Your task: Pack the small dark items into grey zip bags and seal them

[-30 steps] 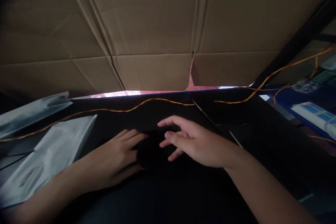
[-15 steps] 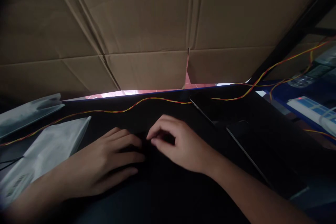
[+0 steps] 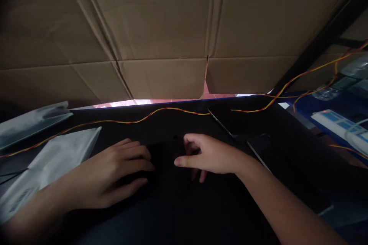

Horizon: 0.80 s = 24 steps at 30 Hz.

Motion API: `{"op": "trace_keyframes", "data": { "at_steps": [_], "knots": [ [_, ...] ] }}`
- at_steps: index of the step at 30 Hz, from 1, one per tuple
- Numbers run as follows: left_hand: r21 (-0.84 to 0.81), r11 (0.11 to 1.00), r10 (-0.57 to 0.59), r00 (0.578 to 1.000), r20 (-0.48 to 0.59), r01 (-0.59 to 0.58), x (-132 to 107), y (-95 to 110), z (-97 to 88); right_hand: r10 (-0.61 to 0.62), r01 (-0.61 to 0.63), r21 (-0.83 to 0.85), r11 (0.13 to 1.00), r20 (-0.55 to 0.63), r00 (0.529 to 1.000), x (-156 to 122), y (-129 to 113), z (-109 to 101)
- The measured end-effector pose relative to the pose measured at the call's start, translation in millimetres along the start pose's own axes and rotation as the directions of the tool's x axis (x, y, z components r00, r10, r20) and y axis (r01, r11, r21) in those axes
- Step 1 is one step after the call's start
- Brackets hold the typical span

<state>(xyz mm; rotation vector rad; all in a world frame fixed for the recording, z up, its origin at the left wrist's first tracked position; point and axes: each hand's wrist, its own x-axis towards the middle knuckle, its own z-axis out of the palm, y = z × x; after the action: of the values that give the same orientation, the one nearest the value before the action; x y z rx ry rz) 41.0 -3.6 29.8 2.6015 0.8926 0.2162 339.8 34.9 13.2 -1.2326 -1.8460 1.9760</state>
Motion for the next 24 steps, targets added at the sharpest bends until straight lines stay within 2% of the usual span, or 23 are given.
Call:
{"op": "trace_keyframes", "data": {
  "at_steps": [3, 6, 9, 12, 14, 16, 18, 19, 21, 24],
  "knots": [
    [0.022, 1.000, 0.010, 1.000, -0.007, -0.010, 0.4, 0.5, -0.8, 0.003, -0.002, 0.032, 0.999, -0.039, 0.999, 2.7, 0.6, 2.4],
    [0.032, 0.999, 0.022, 0.995, -0.099, -0.019, -1.2, 1.0, -4.7, 0.004, -0.011, -0.047, 0.999, -0.144, 0.990, -5.1, -2.4, -9.2],
    [0.052, 0.999, 0.011, 0.980, -0.200, 0.000, -4.1, 0.2, -9.7, -0.034, -0.003, -0.131, 0.991, -0.281, 0.959, -21.6, -8.1, -26.3],
    [0.078, 0.996, -0.018, 0.974, -0.224, 0.036, -5.8, -2.0, -11.5, -0.089, 0.049, -0.118, 0.992, -0.355, 0.931, -32.9, -13.7, -26.1],
    [0.103, 0.993, -0.027, 0.976, -0.215, 0.051, -5.8, -4.1, -10.2, -0.148, 0.132, -0.070, 0.989, -0.321, 0.935, -33.0, -16.9, -12.1],
    [0.140, 0.988, -0.041, 0.982, -0.187, 0.068, -5.5, -7.0, -7.8, -0.260, 0.269, 0.034, 0.963, -0.159, 0.952, -29.2, -19.9, 6.5],
    [0.174, 0.980, -0.073, 0.986, -0.151, 0.099, -5.4, -11.2, -6.1, -0.369, 0.365, 0.144, 0.920, 0.004, 0.929, -24.6, -22.0, 20.9],
    [0.186, 0.975, -0.095, 0.985, -0.144, 0.121, -5.4, -13.7, -5.9, -0.408, 0.397, 0.170, 0.902, 0.033, 0.912, -22.6, -22.4, 24.9],
    [0.205, 0.963, -0.140, 0.975, -0.172, 0.175, -5.2, -18.4, -7.0, -0.437, 0.435, 0.126, 0.891, -0.016, 0.899, -19.4, -21.5, 26.8],
    [0.214, 0.938, -0.210, 0.938, -0.277, 0.273, -5.1, -21.9, -12.9, -0.400, 0.387, -0.110, 0.916, -0.145, 0.905, -14.5, -16.9, 24.1]
  ]
}}
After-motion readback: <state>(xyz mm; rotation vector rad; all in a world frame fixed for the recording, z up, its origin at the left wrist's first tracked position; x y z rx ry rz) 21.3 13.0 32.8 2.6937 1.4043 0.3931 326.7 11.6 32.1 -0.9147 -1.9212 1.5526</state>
